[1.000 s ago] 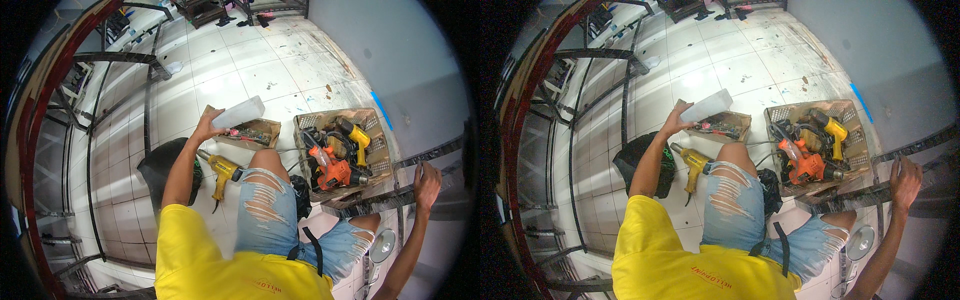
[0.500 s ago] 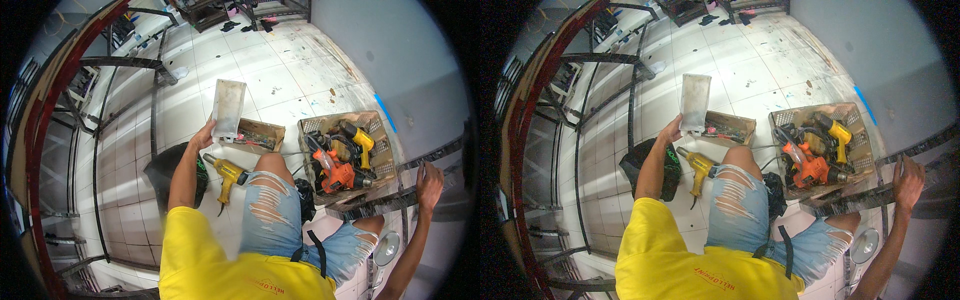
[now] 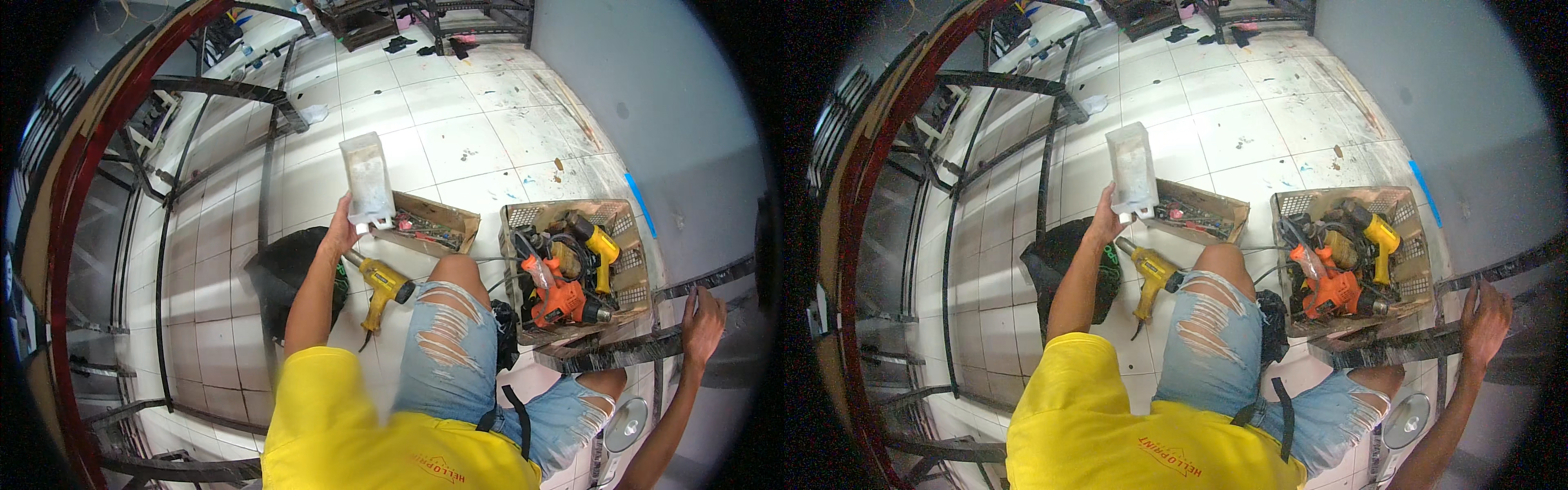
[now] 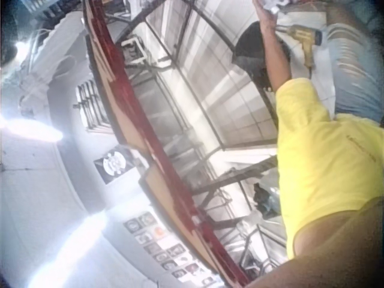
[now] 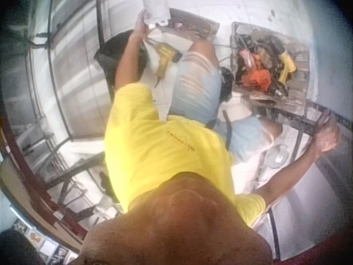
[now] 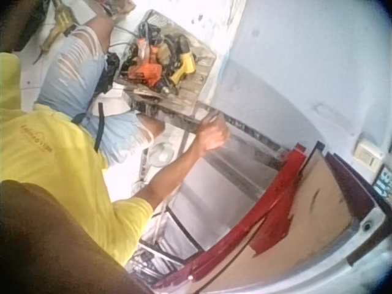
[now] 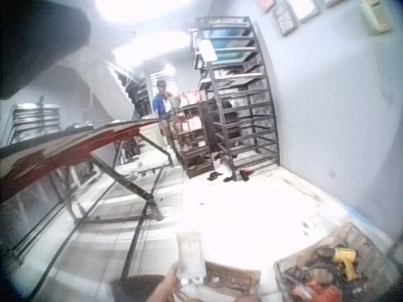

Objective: The person picks up heat guns from a crate, removes plastic wrapping from one, and places the items into a smaller cardboard box.

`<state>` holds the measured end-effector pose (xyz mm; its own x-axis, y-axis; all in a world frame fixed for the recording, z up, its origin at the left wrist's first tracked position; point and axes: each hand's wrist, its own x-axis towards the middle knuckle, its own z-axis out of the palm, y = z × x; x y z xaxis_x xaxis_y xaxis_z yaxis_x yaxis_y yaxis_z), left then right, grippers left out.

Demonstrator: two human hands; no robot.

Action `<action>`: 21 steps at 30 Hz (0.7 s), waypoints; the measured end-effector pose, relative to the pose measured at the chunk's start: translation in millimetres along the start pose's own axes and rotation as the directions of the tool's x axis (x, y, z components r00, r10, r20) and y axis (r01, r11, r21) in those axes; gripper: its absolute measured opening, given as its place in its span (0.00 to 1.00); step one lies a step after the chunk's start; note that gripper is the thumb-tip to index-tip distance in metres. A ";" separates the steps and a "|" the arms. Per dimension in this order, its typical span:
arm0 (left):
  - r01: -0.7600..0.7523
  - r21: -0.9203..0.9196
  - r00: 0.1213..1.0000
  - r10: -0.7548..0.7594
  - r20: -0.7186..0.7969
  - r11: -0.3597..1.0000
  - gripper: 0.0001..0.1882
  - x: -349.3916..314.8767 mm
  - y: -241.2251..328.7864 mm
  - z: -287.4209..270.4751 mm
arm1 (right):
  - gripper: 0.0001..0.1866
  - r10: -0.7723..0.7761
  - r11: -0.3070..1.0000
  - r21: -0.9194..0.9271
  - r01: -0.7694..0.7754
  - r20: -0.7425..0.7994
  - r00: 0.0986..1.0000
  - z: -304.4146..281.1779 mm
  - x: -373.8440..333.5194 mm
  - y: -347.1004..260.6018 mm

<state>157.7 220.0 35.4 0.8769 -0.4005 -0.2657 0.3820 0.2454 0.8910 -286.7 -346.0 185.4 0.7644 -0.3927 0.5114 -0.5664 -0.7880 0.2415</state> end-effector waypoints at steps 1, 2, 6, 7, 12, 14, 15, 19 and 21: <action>-0.022 0.024 0.999 0.021 0.042 0.999 0.30 -2.4 7.7 -6.9 | 0.11 -0.024 1.000 0.017 0.025 -0.031 0.999 3.9 -0.3 2.3; -0.101 0.013 0.994 0.100 0.033 0.995 0.30 -3.9 8.4 -9.4 | 0.11 -0.047 0.998 0.033 0.049 -0.062 0.997 6.5 -1.2 3.2; -0.322 0.017 0.946 0.322 -0.015 0.947 0.29 -11.5 8.7 -1.4 | 0.10 0.006 1.000 0.029 -0.006 -0.022 1.000 1.1 0.3 -1.6; -0.373 0.067 0.927 0.375 -0.017 0.926 0.29 -13.4 6.9 -2.6 | 0.10 0.000 1.000 0.020 0.001 -0.038 0.999 -0.4 0.5 -3.7; -0.500 0.144 0.865 0.500 0.035 0.854 0.29 -24.6 -6.1 7.0 | 0.11 -0.026 1.000 -0.016 0.025 -0.037 0.999 -0.9 0.6 -1.8; -0.475 0.069 0.879 0.477 -0.020 0.877 0.29 -29.7 -12.7 12.5 | 0.11 -0.025 1.000 -0.018 0.025 -0.033 0.999 -1.3 0.4 -1.1; -0.464 0.034 0.884 0.465 -0.047 0.885 0.28 -32.8 -15.1 13.1 | 0.11 -0.024 1.000 -0.010 0.023 -0.026 0.999 -0.8 0.4 -0.8; -0.387 -0.062 0.876 0.346 -0.337 0.920 0.29 -38.5 -31.7 1.8 | 0.11 -0.019 1.000 -0.002 0.019 -0.035 0.999 -2.4 1.0 -4.0; -0.225 -0.121 0.935 0.180 -0.306 0.967 0.29 -44.6 -37.8 -10.1 | 0.11 -0.004 1.000 -0.004 0.004 -0.037 0.999 -4.5 2.2 -3.2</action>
<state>107.1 237.5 9.9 0.9777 -0.0602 -0.2010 0.2069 0.4346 0.8765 -284.5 -342.1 189.4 0.7550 -0.3717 0.5402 -0.5646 -0.7875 0.2472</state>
